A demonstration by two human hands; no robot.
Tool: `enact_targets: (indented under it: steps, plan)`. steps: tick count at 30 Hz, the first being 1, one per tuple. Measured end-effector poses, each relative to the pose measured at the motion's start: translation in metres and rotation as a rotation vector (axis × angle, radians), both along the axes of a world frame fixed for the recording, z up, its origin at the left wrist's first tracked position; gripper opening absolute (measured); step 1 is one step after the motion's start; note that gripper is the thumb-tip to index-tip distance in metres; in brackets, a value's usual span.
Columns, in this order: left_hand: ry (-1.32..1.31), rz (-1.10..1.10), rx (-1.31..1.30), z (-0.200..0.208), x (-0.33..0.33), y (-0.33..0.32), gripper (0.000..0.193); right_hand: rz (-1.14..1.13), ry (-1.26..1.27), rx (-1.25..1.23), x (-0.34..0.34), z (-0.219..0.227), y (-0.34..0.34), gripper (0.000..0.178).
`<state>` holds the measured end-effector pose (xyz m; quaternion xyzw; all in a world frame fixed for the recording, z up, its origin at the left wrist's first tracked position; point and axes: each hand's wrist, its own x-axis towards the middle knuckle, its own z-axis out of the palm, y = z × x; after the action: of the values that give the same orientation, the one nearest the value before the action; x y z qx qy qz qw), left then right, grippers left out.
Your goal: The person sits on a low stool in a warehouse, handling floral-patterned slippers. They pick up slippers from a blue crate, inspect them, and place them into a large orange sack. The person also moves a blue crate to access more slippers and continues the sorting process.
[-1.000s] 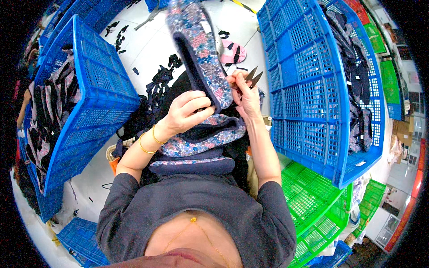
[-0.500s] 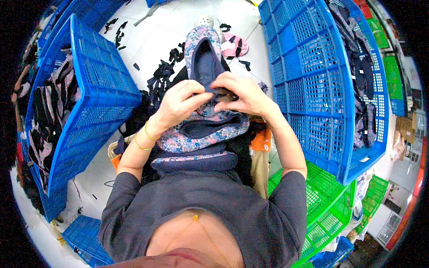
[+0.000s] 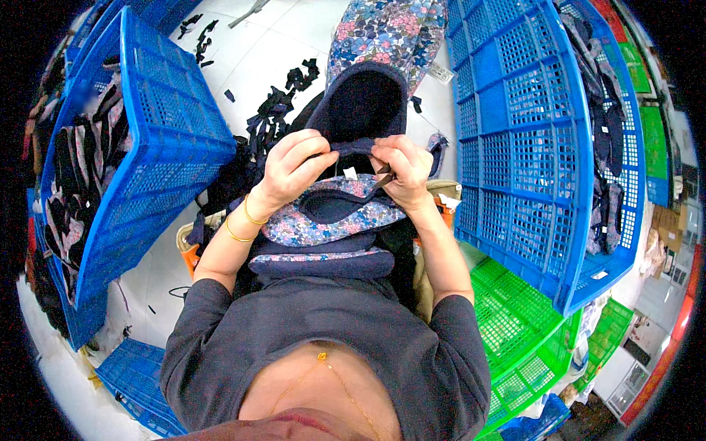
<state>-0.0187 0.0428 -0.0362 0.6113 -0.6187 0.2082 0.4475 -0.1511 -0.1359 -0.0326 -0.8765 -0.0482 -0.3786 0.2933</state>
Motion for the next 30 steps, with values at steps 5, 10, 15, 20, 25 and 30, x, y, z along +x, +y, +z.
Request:
enact_targets:
  steps: [5,10,15,20,25,30]
  plan:
    - [0.464,0.016,0.214,0.015,-0.008,-0.004,0.026,-0.018,0.031,-0.185,-0.005,-0.005,-0.004,0.023]
    - [0.478,0.036,0.310,0.000,-0.007,-0.006,0.019,0.028,0.071,-0.342,-0.008,-0.015,-0.002,0.018]
    - [0.498,-0.024,0.485,-0.006,-0.003,-0.003,0.013,0.069,0.137,-0.325,-0.008,-0.020,0.004,0.022]
    - [0.670,0.006,0.440,-0.007,-0.005,0.004,0.014,0.067,0.230,-0.230,-0.008,-0.018,0.014,0.022]
    - [0.568,0.068,0.441,-0.014,-0.009,0.007,0.017,0.088,0.521,-0.063,-0.004,-0.018,0.013,0.026]
    - [0.458,0.116,0.525,-0.018,-0.014,0.010,0.015,0.315,0.723,0.789,0.042,0.009,-0.031,0.028]
